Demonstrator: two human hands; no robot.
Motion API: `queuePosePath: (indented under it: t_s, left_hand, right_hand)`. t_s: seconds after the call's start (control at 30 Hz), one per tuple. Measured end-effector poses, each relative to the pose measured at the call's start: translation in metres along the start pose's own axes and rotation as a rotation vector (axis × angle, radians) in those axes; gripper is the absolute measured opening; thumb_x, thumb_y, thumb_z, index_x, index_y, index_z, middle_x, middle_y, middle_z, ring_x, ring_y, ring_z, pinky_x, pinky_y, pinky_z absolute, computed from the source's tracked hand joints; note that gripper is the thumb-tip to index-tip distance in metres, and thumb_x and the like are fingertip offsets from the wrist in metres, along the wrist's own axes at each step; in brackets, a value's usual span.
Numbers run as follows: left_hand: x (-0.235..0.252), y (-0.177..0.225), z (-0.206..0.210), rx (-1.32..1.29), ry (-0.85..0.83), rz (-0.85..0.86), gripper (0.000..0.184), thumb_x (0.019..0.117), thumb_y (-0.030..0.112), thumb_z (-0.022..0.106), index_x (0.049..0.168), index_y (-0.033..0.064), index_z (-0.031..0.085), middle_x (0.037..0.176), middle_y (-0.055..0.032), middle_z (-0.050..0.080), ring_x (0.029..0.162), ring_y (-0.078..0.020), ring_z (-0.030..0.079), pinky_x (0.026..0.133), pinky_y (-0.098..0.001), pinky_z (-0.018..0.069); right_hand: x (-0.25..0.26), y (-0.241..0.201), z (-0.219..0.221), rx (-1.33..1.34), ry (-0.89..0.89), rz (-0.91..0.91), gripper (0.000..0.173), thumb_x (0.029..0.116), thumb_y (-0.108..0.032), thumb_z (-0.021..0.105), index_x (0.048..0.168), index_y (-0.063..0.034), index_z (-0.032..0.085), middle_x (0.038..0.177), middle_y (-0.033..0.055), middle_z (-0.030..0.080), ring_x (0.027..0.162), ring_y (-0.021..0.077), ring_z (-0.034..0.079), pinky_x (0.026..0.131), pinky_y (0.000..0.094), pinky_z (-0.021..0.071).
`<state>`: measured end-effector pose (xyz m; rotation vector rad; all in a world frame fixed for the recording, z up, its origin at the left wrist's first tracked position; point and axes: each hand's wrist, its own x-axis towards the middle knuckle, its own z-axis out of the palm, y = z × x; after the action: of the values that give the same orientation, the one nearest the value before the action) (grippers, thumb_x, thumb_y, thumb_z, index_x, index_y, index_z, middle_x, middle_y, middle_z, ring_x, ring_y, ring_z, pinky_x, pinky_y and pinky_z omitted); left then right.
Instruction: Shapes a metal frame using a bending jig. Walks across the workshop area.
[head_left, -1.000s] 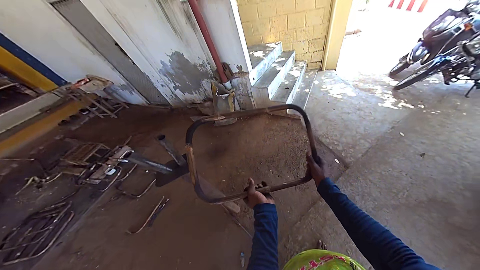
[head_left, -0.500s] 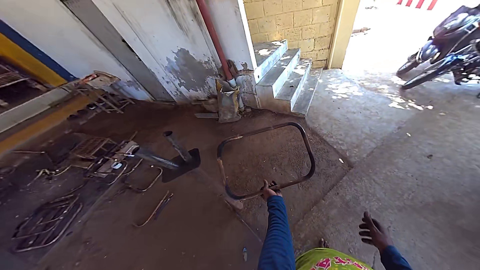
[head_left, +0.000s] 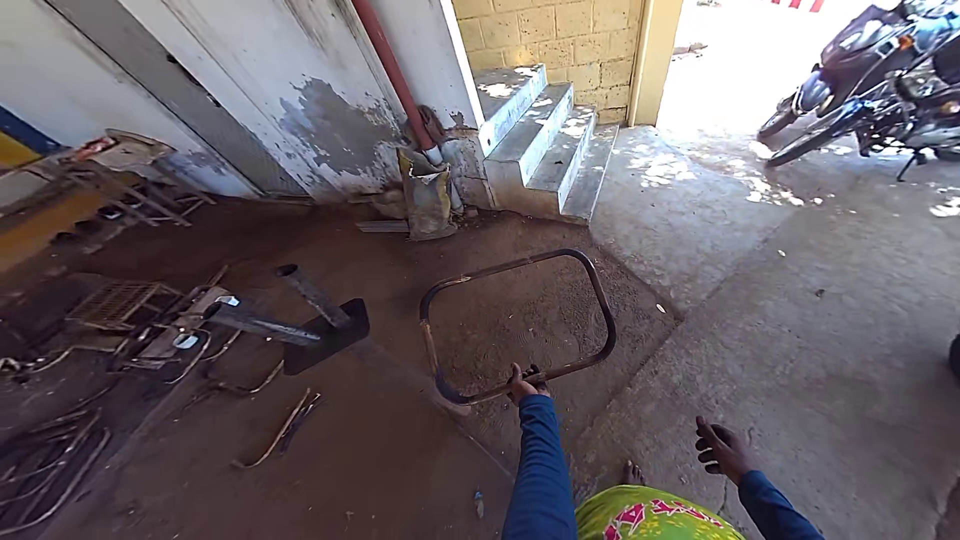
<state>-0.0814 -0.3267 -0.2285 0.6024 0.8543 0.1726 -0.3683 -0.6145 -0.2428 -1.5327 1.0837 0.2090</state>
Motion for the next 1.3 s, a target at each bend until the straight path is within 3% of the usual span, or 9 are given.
queuePosePath:
  t_s: [0.23, 0.33, 0.43, 0.57, 0.63, 0.73, 0.93, 1.07, 1.3]
  left_hand:
    - [-0.060, 0.013, 0.017, -0.025, -0.222, -0.157, 0.042, 0.1093, 0.041, 0.045, 0.130, 0.0049, 0.047, 0.104, -0.0081, 0.059, 0.089, -0.0171, 0.063, 0.088, -0.0362, 0.0561]
    - [-0.098, 0.018, 0.015, 0.108, -0.313, -0.225, 0.053, 0.1083, 0.054, 0.038, 0.123, 0.0044, 0.048, 0.100, -0.0127, 0.065, 0.088, -0.0220, 0.068, 0.081, -0.0401, 0.0589]
    - [-0.120, 0.038, -0.018, 0.471, -0.520, -0.348, 0.085, 0.1002, 0.075, 0.026, 0.131, -0.0005, 0.051, 0.098, -0.0199, 0.070, 0.086, -0.0314, 0.072, 0.079, -0.0490, 0.0618]
    - [-0.127, 0.056, -0.071, 0.881, -0.534, 0.175, 0.060, 0.1106, 0.042, 0.043, 0.070, 0.0016, 0.058, 0.049, -0.0041, 0.051, 0.040, -0.0169, 0.052, 0.045, -0.0374, 0.0533]
    - [-0.125, 0.075, -0.064, 0.830, -0.640, 0.376, 0.047, 0.1087, 0.033, 0.046, 0.078, 0.0027, 0.064, 0.060, -0.0012, 0.060, 0.053, -0.0123, 0.059, 0.056, -0.0319, 0.0560]
    - [-0.113, 0.098, -0.047, 0.965, -1.136, 0.002, 0.079, 0.0929, 0.070, 0.056, 0.126, -0.0007, 0.067, 0.121, -0.0140, 0.072, 0.113, -0.0254, 0.069, 0.100, -0.0434, 0.0555]
    - [-0.107, 0.076, -0.041, 0.606, -1.572, -0.792, 0.061, 0.0854, 0.052, 0.080, 0.122, 0.0041, 0.072, 0.094, -0.0130, 0.074, 0.082, -0.0241, 0.075, 0.080, -0.0460, 0.0641]
    - [-0.121, 0.086, -0.037, 0.874, -1.269, -0.406, 0.039, 0.0750, 0.027, 0.092, 0.100, 0.0015, 0.074, 0.083, -0.0117, 0.074, 0.071, -0.0180, 0.072, 0.068, -0.0351, 0.0632]
    - [-0.146, 0.095, -0.035, 1.182, -1.165, 0.274, 0.018, 0.0935, 0.019, 0.078, 0.104, 0.0041, 0.078, 0.086, -0.0080, 0.078, 0.073, -0.0174, 0.074, 0.073, -0.0371, 0.0651]
  right_hand:
    - [-0.044, -0.148, 0.096, 0.410, -0.373, -0.453, 0.077, 0.0900, -0.041, 0.074, 0.149, -0.0035, 0.042, 0.133, 0.0149, 0.065, 0.116, 0.0299, 0.068, 0.095, 0.0478, 0.0595]
    - [-0.055, -0.210, 0.126, 0.826, -0.311, -0.467, 0.035, 0.1053, -0.022, 0.059, 0.128, 0.0041, 0.052, 0.101, 0.0232, 0.071, 0.093, 0.0340, 0.073, 0.088, 0.0503, 0.0608]
    - [-0.058, -0.243, 0.129, 0.982, -0.479, -0.632, 0.033, 0.1081, -0.035, 0.049, 0.092, -0.0071, 0.055, 0.071, 0.0080, 0.058, 0.069, 0.0239, 0.064, 0.080, 0.0496, 0.0589]
    - [-0.070, -0.276, 0.120, 1.002, -0.538, -0.648, 0.044, 0.1083, -0.045, 0.046, 0.074, -0.0164, 0.047, 0.054, -0.0031, 0.041, 0.044, 0.0128, 0.045, 0.049, 0.0355, 0.0502]
    - [-0.077, -0.282, 0.116, 0.923, -0.552, -0.591, 0.046, 0.1089, -0.046, 0.045, 0.074, -0.0162, 0.047, 0.052, -0.0035, 0.039, 0.040, 0.0118, 0.041, 0.043, 0.0330, 0.0469]
    - [-0.090, -0.282, 0.121, 0.862, -0.633, -0.509, 0.046, 0.1084, -0.048, 0.046, 0.075, -0.0162, 0.047, 0.051, -0.0035, 0.039, 0.039, 0.0116, 0.041, 0.041, 0.0322, 0.0466]
    - [-0.109, -0.293, 0.130, 0.774, -0.786, -0.364, 0.050, 0.1071, -0.054, 0.045, 0.073, -0.0177, 0.044, 0.050, -0.0051, 0.035, 0.037, 0.0096, 0.037, 0.038, 0.0287, 0.0419]
    - [-0.118, -0.293, 0.132, 0.638, -0.730, -0.463, 0.048, 0.1074, -0.047, 0.050, 0.073, -0.0138, 0.045, 0.049, -0.0034, 0.034, 0.035, 0.0099, 0.037, 0.035, 0.0293, 0.0417]
    - [-0.107, -0.299, 0.150, 0.583, -0.510, -0.563, 0.042, 0.1053, -0.045, 0.056, 0.082, -0.0111, 0.050, 0.049, -0.0021, 0.036, 0.035, 0.0110, 0.038, 0.035, 0.0291, 0.0405]
